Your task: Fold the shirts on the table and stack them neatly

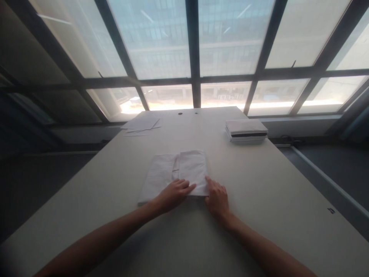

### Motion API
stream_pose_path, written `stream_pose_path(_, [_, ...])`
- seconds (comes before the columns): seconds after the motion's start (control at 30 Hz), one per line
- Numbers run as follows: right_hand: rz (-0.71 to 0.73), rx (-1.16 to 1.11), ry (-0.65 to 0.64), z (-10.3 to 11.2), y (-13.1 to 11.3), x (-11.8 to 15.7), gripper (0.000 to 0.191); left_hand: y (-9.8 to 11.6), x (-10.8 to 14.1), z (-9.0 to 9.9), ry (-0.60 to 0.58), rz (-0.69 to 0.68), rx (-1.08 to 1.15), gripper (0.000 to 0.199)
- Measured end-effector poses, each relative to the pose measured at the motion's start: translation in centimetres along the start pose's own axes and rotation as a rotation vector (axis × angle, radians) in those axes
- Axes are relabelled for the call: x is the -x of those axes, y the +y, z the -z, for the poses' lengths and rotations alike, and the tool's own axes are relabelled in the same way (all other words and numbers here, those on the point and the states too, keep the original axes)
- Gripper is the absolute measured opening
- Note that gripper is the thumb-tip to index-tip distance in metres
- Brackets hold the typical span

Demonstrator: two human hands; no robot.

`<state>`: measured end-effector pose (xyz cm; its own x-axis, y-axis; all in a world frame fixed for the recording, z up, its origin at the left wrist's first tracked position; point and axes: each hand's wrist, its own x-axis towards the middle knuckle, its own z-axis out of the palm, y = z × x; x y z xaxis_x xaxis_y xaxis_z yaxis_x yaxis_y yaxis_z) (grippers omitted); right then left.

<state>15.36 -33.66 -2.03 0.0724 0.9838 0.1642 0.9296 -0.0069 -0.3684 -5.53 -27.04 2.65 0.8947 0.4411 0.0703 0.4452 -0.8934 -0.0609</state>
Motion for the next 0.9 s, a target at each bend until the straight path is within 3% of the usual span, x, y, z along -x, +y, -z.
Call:
stream_pose_path(0.17, [0.01, 0.162, -0.02, -0.1, -0.7, 0.0, 0.068, 0.0, 1.0, -0.1, -0.003, -0.006, -0.031, 0.035])
stream_pose_path(0.33, [0.005, 0.323, 0.006, 0.0, 0.3, 0.2, 0.064, 0.6, 1.2, -2.9, 0.021, 0.036, 0.119, 0.046])
stream_pose_path(0.47, [-0.028, 0.326, 0.058, 0.1, 1.5, 0.7, 0.06, 0.7, 1.2, -4.6, 0.055, 0.09, 0.221, 0.052])
stream_pose_path(0.63, [0.033, 0.292, 0.067, -0.2, 2.2, 1.1, 0.064, 0.7, 1.4, -4.5, 0.034, 0.073, 0.22, 0.046])
stream_pose_path(0.7, [0.091, 0.281, 0.059, -0.2, 2.7, 0.9, 0.071, 0.8, 1.4, -4.2, 0.035, 0.082, 0.212, 0.045])
stream_pose_path(0.8, [0.301, 0.244, 0.021, 0.0, 3.8, 0.4, 0.082, 0.9, 1.5, -4.2, 0.029, 0.076, 0.198, 0.044])
stream_pose_path(0.9, [0.483, 0.226, -0.06, 0.5, 4.8, -0.3, 0.079, 0.9, 1.4, -4.6, 0.018, 0.061, 0.185, 0.045])
